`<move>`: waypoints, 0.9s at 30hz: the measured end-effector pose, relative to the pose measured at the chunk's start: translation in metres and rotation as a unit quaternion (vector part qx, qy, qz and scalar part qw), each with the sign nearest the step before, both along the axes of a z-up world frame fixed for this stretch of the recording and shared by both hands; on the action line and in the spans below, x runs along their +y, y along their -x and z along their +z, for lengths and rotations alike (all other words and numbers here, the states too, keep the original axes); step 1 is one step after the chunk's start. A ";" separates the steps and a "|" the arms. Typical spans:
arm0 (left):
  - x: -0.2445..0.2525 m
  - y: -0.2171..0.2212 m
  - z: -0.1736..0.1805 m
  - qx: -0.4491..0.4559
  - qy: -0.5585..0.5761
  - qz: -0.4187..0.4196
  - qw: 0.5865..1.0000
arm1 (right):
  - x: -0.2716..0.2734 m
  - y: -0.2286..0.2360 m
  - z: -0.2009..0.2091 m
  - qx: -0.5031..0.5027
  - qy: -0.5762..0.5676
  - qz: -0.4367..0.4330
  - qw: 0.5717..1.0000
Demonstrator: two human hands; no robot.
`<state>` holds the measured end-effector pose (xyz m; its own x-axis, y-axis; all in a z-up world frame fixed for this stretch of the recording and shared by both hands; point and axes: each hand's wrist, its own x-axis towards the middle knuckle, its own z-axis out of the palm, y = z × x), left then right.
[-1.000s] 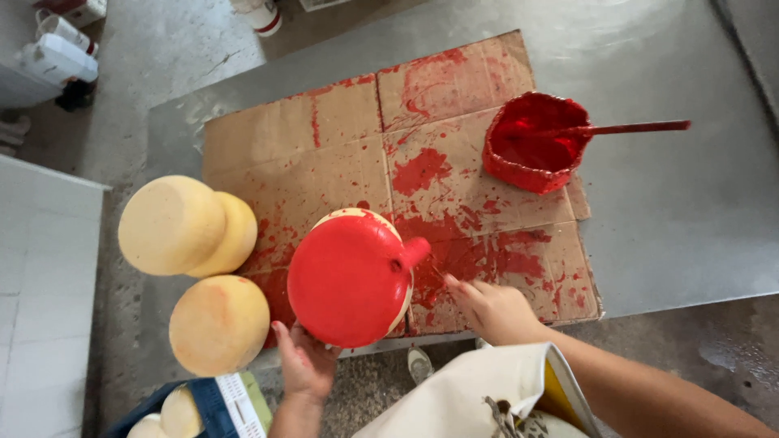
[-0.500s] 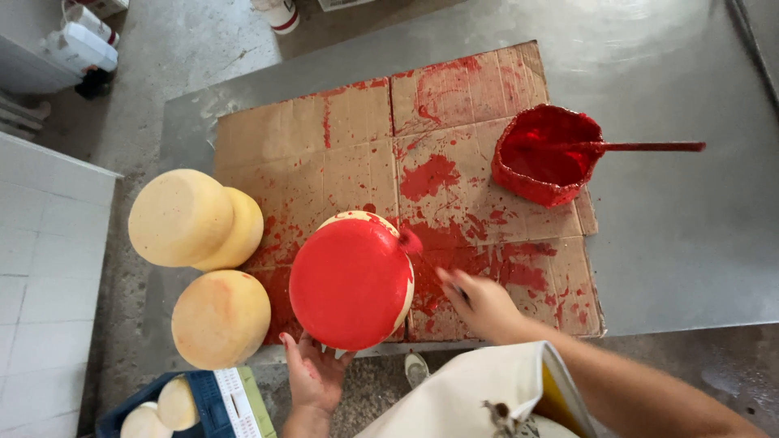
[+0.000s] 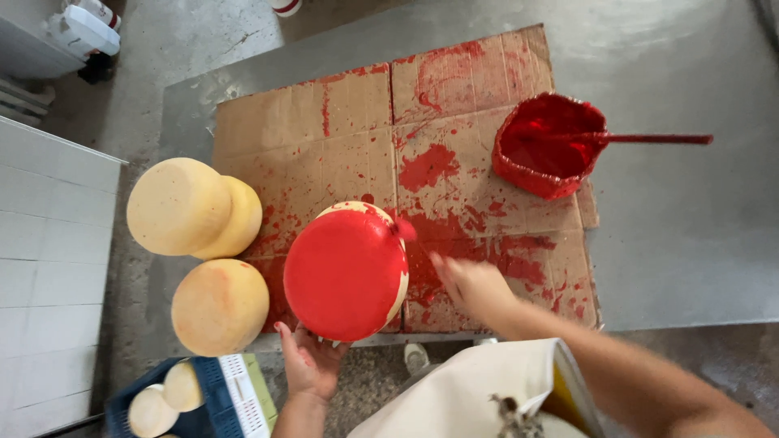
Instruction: The person takes cheese wheels from a crate, places them on a table, and applies a red coating using a brush.
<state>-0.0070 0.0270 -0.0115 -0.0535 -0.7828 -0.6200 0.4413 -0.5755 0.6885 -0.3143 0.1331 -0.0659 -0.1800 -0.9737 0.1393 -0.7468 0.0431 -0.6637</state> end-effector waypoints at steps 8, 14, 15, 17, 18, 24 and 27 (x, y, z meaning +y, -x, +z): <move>0.009 0.025 0.048 -0.028 -0.019 -0.012 0.999 | 0.059 0.023 0.063 -0.344 -0.322 -0.089 0.877; 0.011 0.032 0.059 -0.028 -0.029 -0.011 0.999 | 0.076 0.049 0.051 -0.564 -0.182 -0.040 0.804; 0.012 0.033 0.062 -0.028 -0.029 -0.010 0.999 | 0.073 0.046 0.057 -0.564 -0.183 -0.038 0.804; 0.013 0.036 0.070 -0.032 -0.027 -0.028 0.999 | 0.065 0.039 0.069 -0.534 -0.230 -0.117 0.805; 0.013 0.035 0.068 -0.032 -0.026 -0.028 0.999 | 0.064 0.032 0.063 -0.534 -0.230 -0.117 0.805; 0.016 0.031 0.058 -0.042 -0.040 -0.011 0.998 | 0.028 0.000 0.036 -0.131 -0.071 -0.051 0.988; 0.017 0.030 0.056 -0.031 -0.027 -0.037 0.998 | -0.015 -0.001 0.051 -0.059 -0.023 -0.059 0.996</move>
